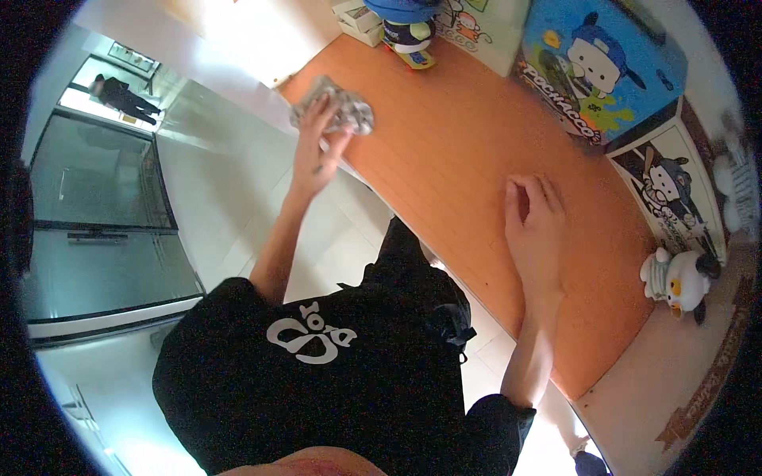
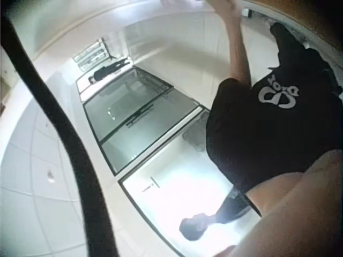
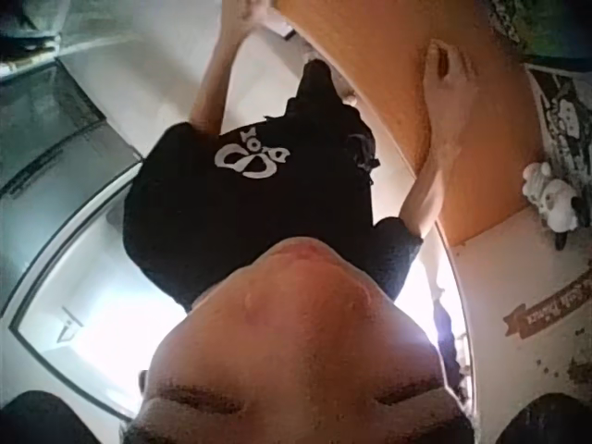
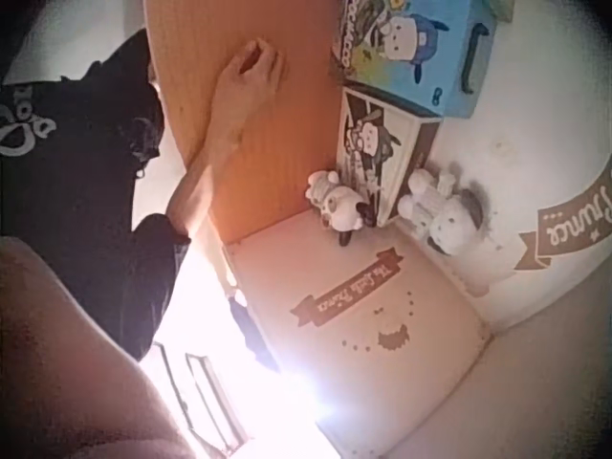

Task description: Wiping down different counter surfaces and workspaces with a small cloth.

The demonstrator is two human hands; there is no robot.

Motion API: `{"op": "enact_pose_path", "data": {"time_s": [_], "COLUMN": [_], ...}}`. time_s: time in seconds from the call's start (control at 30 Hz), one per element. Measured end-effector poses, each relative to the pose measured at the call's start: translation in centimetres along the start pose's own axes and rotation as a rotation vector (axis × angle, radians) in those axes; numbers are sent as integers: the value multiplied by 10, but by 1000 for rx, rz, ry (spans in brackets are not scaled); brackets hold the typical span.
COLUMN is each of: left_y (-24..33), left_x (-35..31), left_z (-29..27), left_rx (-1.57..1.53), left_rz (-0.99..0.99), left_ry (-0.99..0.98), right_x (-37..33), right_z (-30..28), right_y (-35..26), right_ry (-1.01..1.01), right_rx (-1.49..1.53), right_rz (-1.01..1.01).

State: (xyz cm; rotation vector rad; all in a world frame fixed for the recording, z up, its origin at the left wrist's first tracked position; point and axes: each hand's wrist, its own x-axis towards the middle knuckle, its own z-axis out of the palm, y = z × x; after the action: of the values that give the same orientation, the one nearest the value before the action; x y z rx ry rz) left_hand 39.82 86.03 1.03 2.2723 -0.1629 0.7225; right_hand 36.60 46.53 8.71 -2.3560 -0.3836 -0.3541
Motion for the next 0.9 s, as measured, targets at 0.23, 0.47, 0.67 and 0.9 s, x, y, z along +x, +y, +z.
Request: {"op": "enact_pose_path", "data": {"time_s": [0.23,0.47,0.67,0.9], "left_y": [136,162,112,59], "left_x": [-53,-73,-14,118], "left_z": [0,-29,5,133], "left_rx": [98,-141,-25,-94], "left_rz": [-7,85,408,540], "left_ry": [-375,-698,-701,-604], "right_x": [-9,-84,-56,85], "right_z": [27,50,64,88], "right_y": [-33,-81,-58,20], "right_ry": [-115,-210,-107,-15], "right_rx": [81,-133,-400,-517], "right_rz": [-44,-227,-304,-161]}}
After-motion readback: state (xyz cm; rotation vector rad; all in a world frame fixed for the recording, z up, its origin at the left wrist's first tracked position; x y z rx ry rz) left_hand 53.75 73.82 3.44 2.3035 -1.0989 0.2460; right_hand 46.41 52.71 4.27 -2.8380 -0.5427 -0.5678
